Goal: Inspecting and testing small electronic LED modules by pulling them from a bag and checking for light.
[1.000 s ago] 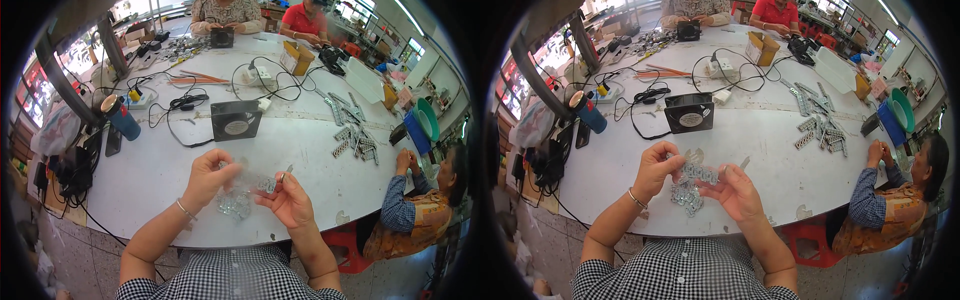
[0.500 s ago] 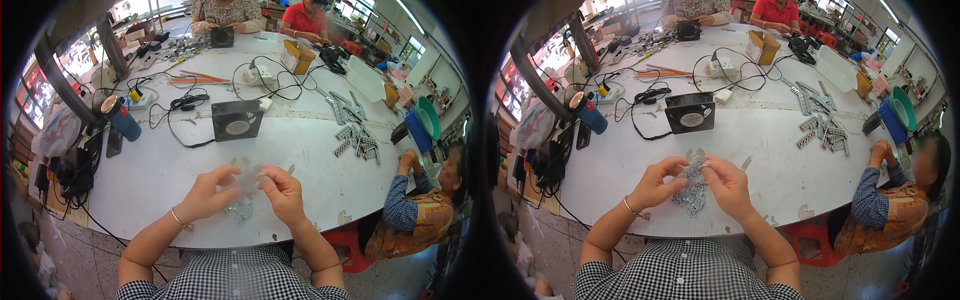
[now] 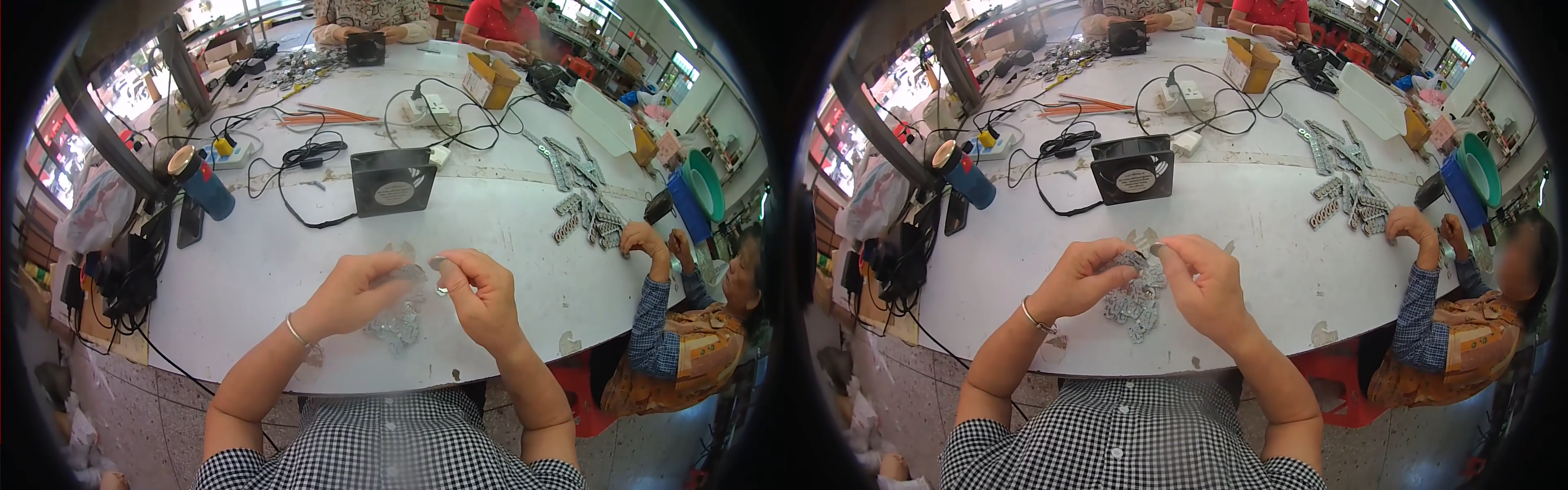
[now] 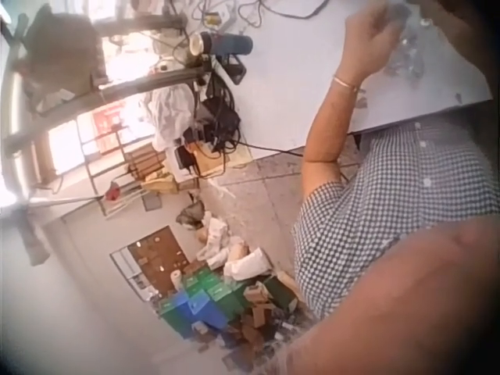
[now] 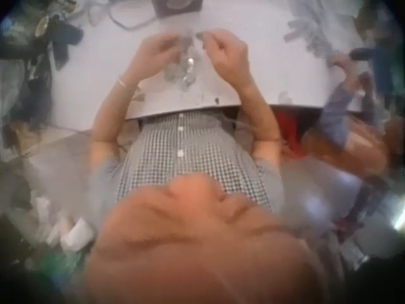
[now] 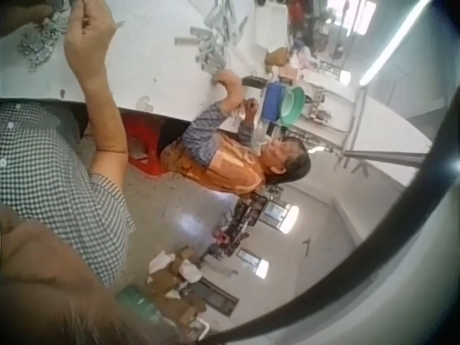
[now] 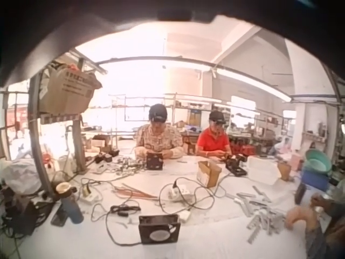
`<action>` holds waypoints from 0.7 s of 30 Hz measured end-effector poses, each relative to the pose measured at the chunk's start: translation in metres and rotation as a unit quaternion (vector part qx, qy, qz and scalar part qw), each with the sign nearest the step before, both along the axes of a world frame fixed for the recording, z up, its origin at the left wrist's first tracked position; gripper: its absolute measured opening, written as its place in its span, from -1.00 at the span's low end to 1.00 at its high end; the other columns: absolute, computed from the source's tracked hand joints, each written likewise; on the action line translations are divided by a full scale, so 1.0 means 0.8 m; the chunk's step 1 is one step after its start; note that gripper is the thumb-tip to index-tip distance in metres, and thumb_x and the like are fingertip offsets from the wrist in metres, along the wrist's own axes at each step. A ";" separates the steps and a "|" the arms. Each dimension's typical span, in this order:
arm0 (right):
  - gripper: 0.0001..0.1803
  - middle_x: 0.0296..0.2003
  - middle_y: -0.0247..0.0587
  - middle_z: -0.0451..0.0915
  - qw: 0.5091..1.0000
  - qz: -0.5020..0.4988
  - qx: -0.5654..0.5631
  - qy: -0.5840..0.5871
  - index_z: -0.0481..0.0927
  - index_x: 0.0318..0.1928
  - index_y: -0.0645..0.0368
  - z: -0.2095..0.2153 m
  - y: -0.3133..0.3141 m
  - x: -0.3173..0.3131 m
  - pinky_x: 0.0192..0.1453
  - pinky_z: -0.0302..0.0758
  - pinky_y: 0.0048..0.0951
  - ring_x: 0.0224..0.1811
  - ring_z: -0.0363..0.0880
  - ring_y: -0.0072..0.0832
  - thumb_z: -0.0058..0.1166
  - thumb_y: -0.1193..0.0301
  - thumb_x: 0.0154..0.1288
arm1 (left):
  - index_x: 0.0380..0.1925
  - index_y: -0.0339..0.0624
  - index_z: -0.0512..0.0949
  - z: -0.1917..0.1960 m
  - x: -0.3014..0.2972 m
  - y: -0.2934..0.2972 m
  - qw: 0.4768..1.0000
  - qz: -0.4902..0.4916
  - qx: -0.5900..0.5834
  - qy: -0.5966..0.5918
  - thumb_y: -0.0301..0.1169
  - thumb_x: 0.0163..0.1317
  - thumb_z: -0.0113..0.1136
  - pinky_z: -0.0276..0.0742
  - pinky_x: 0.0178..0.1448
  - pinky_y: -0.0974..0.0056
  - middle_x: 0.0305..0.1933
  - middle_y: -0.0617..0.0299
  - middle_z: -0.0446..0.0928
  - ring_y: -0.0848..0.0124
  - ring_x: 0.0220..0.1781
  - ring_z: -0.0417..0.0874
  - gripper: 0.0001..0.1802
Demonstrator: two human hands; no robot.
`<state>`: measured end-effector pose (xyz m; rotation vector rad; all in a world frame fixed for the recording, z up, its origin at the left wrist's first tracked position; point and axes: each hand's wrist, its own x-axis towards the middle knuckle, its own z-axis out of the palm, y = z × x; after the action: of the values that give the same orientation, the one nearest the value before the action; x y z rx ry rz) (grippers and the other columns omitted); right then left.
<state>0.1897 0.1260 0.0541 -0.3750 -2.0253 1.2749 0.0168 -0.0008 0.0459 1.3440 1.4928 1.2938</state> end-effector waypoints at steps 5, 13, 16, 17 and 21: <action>-0.83 -0.32 -0.21 0.64 0.997 0.032 0.028 -0.061 0.66 -0.16 0.35 0.003 0.002 -0.003 -0.34 0.49 -0.59 -0.43 0.55 -0.62 0.06 0.50 0.40 | -0.02 -0.35 0.59 0.012 0.003 -0.002 0.998 0.007 -0.031 0.045 -0.56 0.29 0.18 0.57 -0.14 0.42 -0.28 0.30 0.64 0.62 -0.27 0.57 -0.74; -0.83 -0.35 -0.20 0.63 0.995 0.051 0.020 -0.088 0.66 -0.16 0.37 0.007 0.005 -0.002 -0.41 0.45 -0.57 -0.48 0.55 -0.60 0.08 0.51 0.37 | -0.02 -0.36 0.59 0.007 -0.001 -0.005 0.995 0.001 -0.044 0.092 -0.55 0.28 0.18 0.56 -0.17 0.41 -0.29 0.30 0.63 0.61 -0.31 0.55 -0.73; -0.83 -0.37 -0.20 0.62 0.992 0.048 0.051 -0.106 0.66 -0.18 0.37 0.006 0.005 -0.007 -0.42 0.45 -0.57 -0.49 0.54 -0.59 0.08 0.51 0.37 | -0.05 -0.35 0.60 0.008 -0.003 -0.003 0.991 0.000 -0.052 0.122 -0.54 0.26 0.20 0.55 -0.22 0.39 -0.34 0.26 0.63 0.60 -0.35 0.54 -0.74; -0.83 -0.38 -0.20 0.62 0.991 0.045 0.062 -0.109 0.66 -0.18 0.37 0.004 0.007 -0.006 -0.42 0.45 -0.55 -0.50 0.54 -0.59 0.09 0.51 0.37 | -0.07 -0.35 0.60 0.009 -0.003 -0.003 0.988 -0.003 -0.044 0.147 -0.53 0.24 0.22 0.53 -0.25 0.38 -0.38 0.22 0.63 0.59 -0.38 0.53 -0.75; -0.83 -0.42 -0.20 0.61 0.992 0.058 0.034 -0.103 0.66 -0.17 0.36 -0.006 0.008 -0.009 -0.43 0.45 -0.52 -0.52 0.53 -0.57 0.09 0.51 0.35 | -0.11 -0.35 0.61 0.008 -0.005 0.002 0.984 -0.010 -0.055 0.167 -0.51 0.20 0.23 0.51 -0.30 0.37 -0.45 0.15 0.62 0.54 -0.44 0.53 -0.75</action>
<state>0.1826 0.1325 0.0492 -0.3749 -2.2874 1.2771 0.0130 0.0008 0.0526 1.5548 1.7424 0.9903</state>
